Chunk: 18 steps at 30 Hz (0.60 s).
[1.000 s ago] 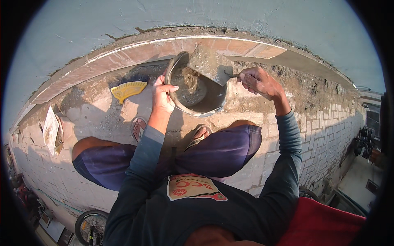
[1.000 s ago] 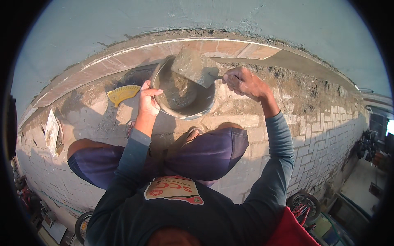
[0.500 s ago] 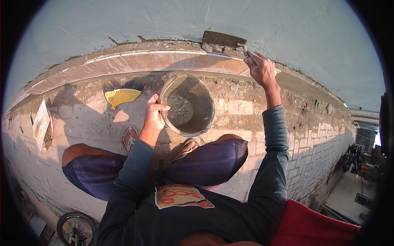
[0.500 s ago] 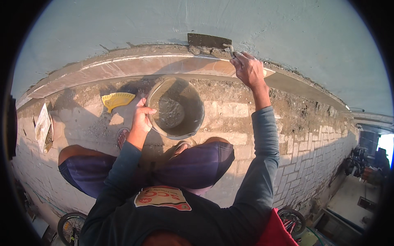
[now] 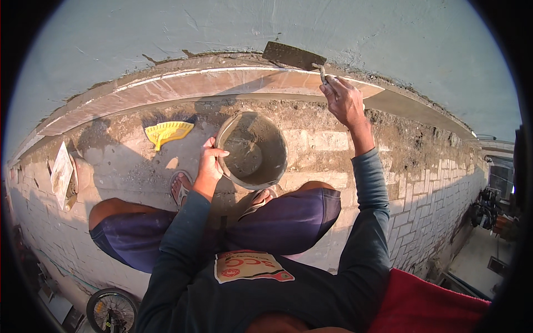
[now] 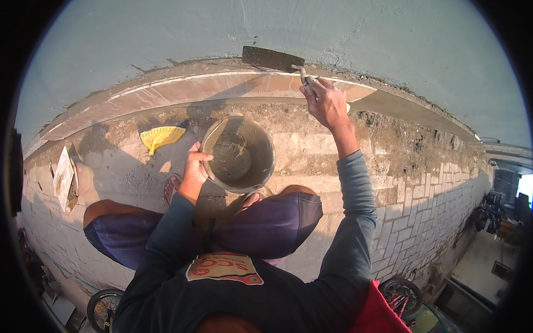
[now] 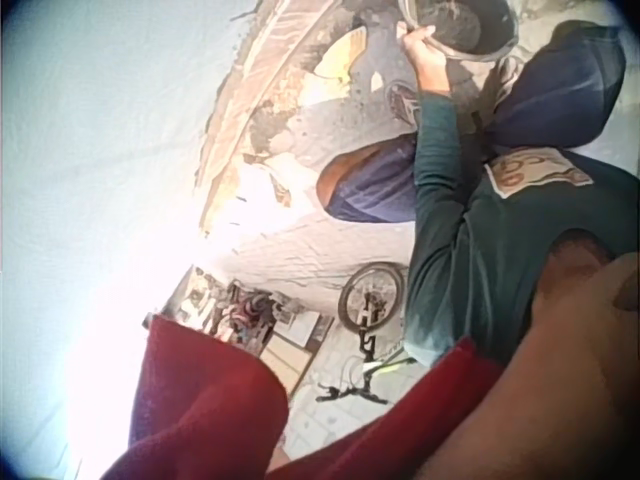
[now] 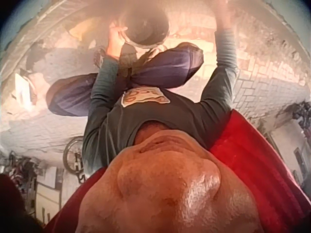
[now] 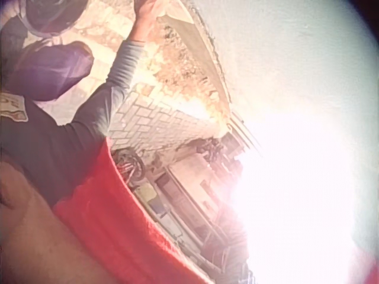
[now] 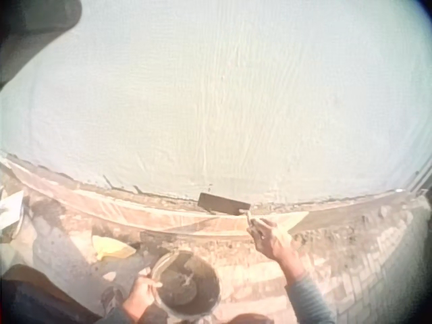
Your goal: Applying mortar or plaster to a wall using a trowel.
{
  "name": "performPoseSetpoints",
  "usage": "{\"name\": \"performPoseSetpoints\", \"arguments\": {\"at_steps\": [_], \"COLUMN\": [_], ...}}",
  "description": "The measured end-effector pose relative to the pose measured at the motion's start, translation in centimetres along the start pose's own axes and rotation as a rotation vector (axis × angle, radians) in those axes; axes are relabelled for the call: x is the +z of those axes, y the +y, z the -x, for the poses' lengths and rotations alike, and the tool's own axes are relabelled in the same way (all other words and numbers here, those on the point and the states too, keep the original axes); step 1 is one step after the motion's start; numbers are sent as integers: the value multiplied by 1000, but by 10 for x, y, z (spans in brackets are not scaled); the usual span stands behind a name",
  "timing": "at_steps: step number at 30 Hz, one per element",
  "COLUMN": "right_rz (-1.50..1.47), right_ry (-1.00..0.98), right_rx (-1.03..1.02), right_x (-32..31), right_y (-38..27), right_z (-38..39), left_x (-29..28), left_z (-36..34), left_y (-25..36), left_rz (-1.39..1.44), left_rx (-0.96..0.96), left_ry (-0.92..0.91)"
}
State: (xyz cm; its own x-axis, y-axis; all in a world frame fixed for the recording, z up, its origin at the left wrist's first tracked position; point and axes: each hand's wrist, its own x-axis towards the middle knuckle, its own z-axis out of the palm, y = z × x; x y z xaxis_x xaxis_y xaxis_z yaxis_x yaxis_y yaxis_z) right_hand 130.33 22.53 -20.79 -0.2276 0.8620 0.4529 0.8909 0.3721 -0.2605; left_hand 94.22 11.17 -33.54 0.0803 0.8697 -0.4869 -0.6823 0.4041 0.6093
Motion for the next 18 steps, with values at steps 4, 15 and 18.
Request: {"name": "performPoseSetpoints", "arguments": {"at_steps": [4, 15, 18], "right_rz": [1, 59, 34], "right_ry": [-125, 39, -22], "right_rx": [20, 99, 147], "right_x": [10, -22, -28], "right_y": [7, 72, 60], "right_z": [0, 15, 5], "left_x": [-11, -32, -15], "left_z": [-6, -13, -11], "left_y": [-3, -5, 0], "left_rz": [-9, -13, -42], "left_rx": [1, -33, -25], "left_ry": [-25, -17, 35]}}
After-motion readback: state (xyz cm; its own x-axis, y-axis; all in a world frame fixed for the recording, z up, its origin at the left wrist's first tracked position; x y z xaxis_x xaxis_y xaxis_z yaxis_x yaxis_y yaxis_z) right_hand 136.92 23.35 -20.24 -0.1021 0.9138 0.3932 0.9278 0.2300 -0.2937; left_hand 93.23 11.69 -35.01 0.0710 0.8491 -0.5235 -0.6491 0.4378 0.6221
